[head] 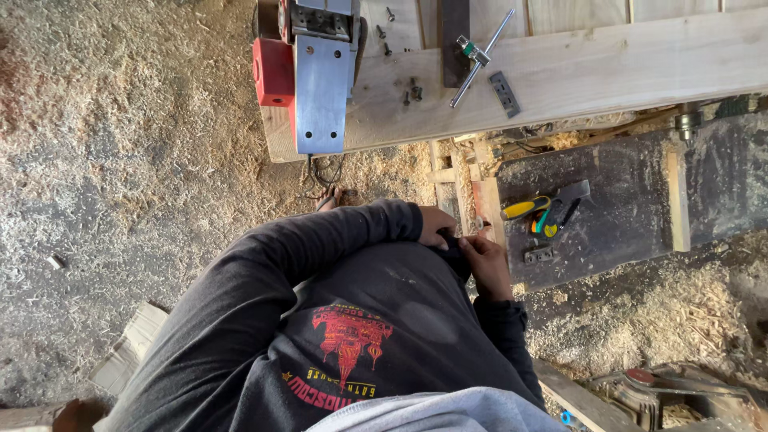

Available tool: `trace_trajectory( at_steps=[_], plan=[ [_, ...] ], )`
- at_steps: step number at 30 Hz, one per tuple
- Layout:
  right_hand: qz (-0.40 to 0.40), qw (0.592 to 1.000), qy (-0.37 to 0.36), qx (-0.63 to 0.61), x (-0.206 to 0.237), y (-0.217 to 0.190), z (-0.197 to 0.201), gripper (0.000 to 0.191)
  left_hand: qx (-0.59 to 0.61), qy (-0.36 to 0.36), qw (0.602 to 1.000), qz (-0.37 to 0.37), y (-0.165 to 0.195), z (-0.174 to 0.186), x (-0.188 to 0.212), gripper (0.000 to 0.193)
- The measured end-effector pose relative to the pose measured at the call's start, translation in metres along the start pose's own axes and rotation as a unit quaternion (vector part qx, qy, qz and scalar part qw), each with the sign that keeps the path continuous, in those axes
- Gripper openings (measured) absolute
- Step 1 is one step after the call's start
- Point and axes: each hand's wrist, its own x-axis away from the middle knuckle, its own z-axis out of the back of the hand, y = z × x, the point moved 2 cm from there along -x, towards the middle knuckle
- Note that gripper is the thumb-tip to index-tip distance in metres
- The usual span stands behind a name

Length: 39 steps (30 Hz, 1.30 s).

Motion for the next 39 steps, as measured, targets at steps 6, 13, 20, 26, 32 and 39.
trace_trajectory(
  at_steps=[6,13,20,26,32,39],
  plan=[
    [0.026,0.999,-0.041,-0.014,-0.008,0.002,-0.004,0.022,-0.025,0.007,0.997,0.073,0.012,0.014,0.015,0.032],
    [0.005,0.999,-0.033,0.019,-0.024,0.021,-0.001,0.025,-0.072,0.018,0.993,0.088,0.025,0.020,0.014,0.041],
    [0.026,0.997,-0.050,-0.057,-0.051,0.043,0.004,0.024,-0.178,0.071,0.960,-0.206,-0.002,-0.011,-0.007,0.028],
    [0.169,0.984,0.036,-0.047,-0.014,-0.007,0.020,0.022,0.117,0.038,0.983,0.139,-0.009,-0.007,-0.002,0.048],
    [0.402,0.905,0.000,0.138,0.023,-0.072,0.044,0.030,0.233,0.036,0.947,0.217,-0.002,-0.014,-0.001,0.050],
    [0.265,0.960,-0.003,0.091,0.006,-0.073,0.062,0.010,0.222,0.160,0.928,0.252,-0.005,0.008,0.012,0.037]
  ],
)
